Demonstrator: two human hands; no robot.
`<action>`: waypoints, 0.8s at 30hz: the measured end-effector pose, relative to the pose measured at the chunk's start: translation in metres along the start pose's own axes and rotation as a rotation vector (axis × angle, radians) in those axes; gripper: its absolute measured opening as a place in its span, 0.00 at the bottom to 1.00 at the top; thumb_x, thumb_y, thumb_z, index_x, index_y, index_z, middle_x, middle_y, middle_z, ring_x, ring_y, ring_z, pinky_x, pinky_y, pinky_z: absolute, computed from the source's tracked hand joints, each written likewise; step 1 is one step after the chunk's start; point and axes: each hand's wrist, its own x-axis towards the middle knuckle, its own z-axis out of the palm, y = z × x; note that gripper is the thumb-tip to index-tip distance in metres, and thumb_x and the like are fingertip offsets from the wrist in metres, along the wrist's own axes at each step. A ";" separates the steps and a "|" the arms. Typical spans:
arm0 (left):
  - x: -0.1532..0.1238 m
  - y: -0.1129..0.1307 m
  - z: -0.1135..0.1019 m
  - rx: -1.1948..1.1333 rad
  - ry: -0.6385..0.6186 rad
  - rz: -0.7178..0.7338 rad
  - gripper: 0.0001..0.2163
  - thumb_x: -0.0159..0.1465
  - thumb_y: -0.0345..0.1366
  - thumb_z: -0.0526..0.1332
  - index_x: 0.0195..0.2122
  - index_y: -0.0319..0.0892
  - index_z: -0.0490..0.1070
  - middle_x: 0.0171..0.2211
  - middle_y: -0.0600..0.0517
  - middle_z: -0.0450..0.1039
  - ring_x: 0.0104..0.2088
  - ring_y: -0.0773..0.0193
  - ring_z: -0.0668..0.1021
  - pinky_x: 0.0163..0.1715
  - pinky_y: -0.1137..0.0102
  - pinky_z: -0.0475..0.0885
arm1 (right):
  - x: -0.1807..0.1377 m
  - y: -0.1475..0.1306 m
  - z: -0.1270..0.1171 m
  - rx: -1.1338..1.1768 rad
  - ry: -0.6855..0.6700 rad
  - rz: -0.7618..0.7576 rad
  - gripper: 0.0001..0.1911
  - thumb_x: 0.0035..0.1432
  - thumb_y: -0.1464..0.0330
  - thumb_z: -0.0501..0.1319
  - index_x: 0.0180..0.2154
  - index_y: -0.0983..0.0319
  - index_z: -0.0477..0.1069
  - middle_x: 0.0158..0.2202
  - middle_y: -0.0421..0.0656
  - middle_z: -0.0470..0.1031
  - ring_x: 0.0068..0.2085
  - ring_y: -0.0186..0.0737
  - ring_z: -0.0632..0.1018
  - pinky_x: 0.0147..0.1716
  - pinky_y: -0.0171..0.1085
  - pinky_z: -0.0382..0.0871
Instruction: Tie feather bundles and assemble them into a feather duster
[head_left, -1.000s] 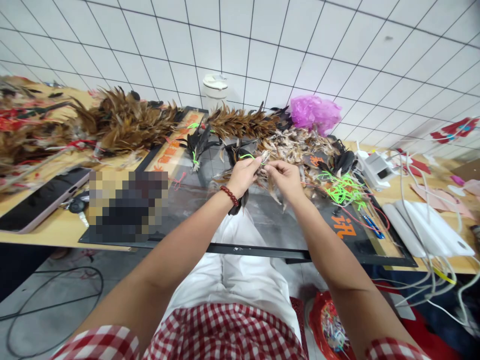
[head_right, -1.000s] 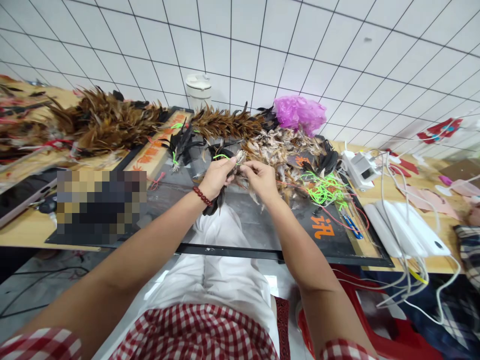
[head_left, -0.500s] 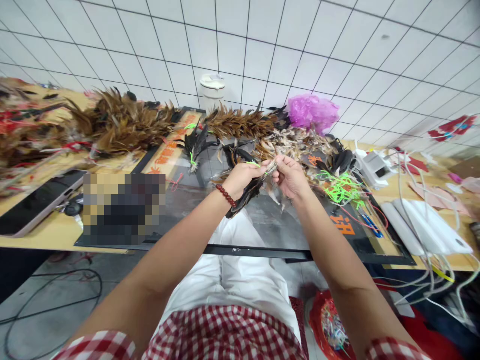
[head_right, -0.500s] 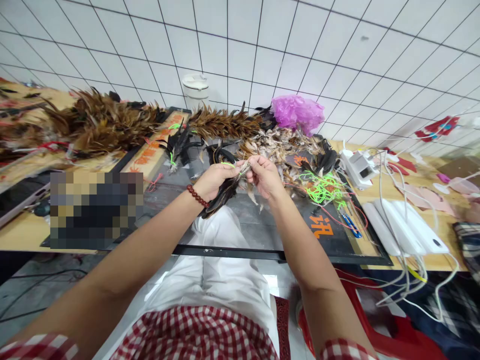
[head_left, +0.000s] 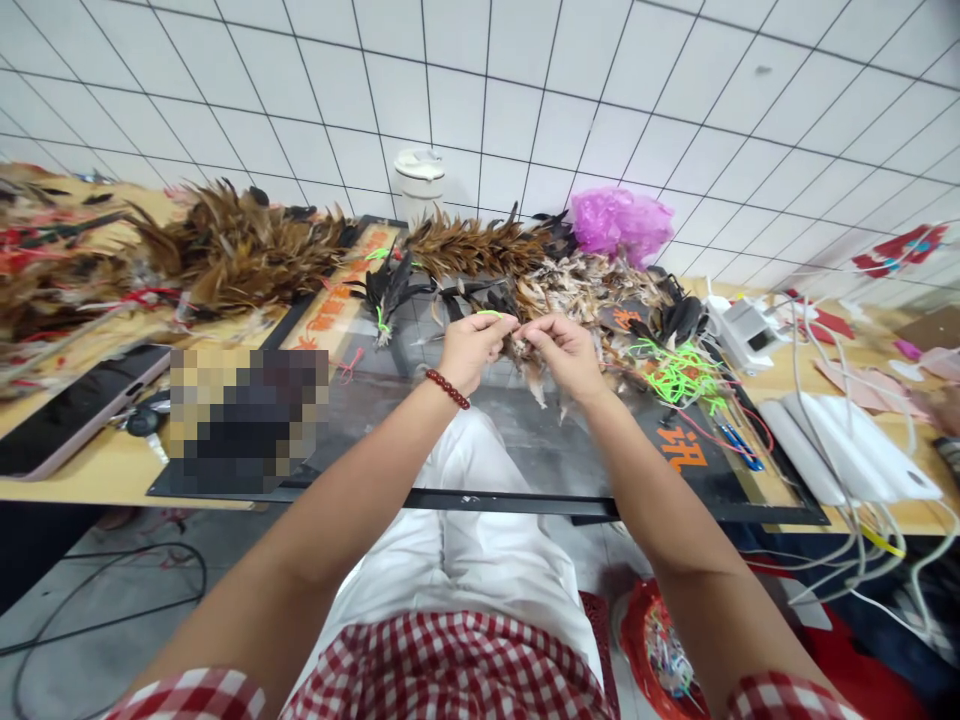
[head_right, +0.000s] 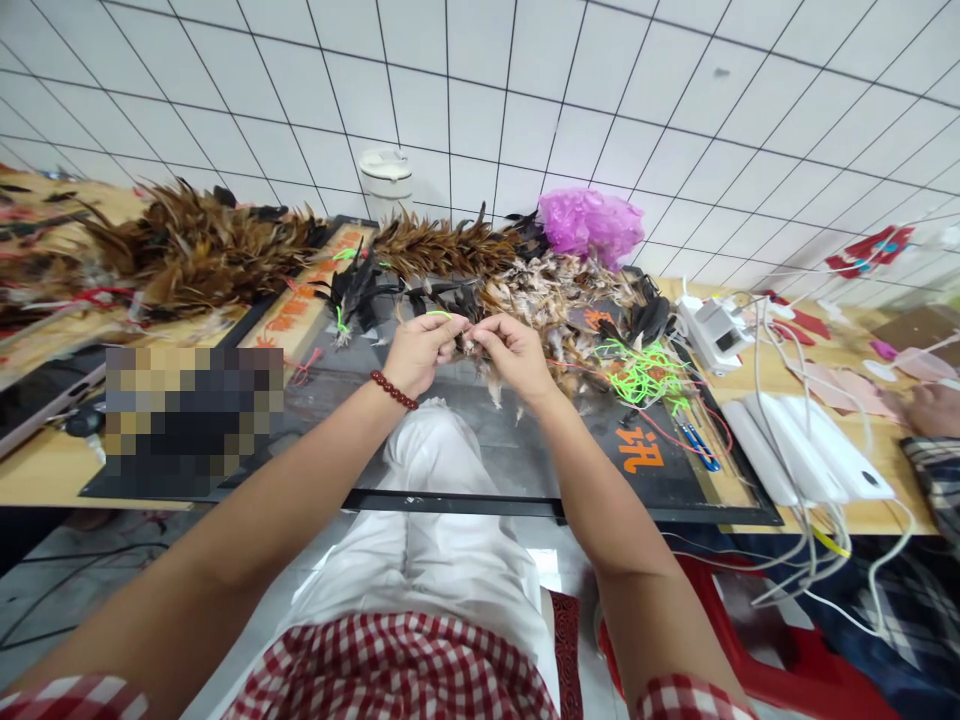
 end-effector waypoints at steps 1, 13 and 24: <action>0.001 -0.002 -0.001 -0.080 -0.018 -0.103 0.08 0.51 0.35 0.69 0.26 0.36 0.73 0.21 0.55 0.68 0.17 0.77 0.62 0.15 0.78 0.54 | 0.001 0.003 -0.001 -0.039 -0.017 -0.006 0.15 0.57 0.55 0.61 0.32 0.61 0.73 0.32 0.42 0.76 0.31 0.34 0.74 0.35 0.36 0.70; 0.005 -0.012 -0.007 0.392 -0.083 -0.089 0.10 0.56 0.34 0.61 0.18 0.37 0.68 0.16 0.55 0.66 0.16 0.75 0.64 0.17 0.76 0.57 | 0.000 0.018 -0.012 -0.351 -0.023 0.028 0.11 0.53 0.61 0.63 0.28 0.63 0.73 0.25 0.39 0.72 0.27 0.32 0.69 0.29 0.32 0.62; 0.002 -0.019 -0.004 0.500 -0.111 -0.190 0.07 0.50 0.36 0.61 0.23 0.37 0.75 0.13 0.58 0.59 0.17 0.73 0.59 0.19 0.74 0.53 | 0.000 0.009 -0.024 -0.386 -0.194 0.119 0.10 0.51 0.63 0.63 0.28 0.65 0.73 0.23 0.39 0.71 0.25 0.30 0.68 0.26 0.31 0.60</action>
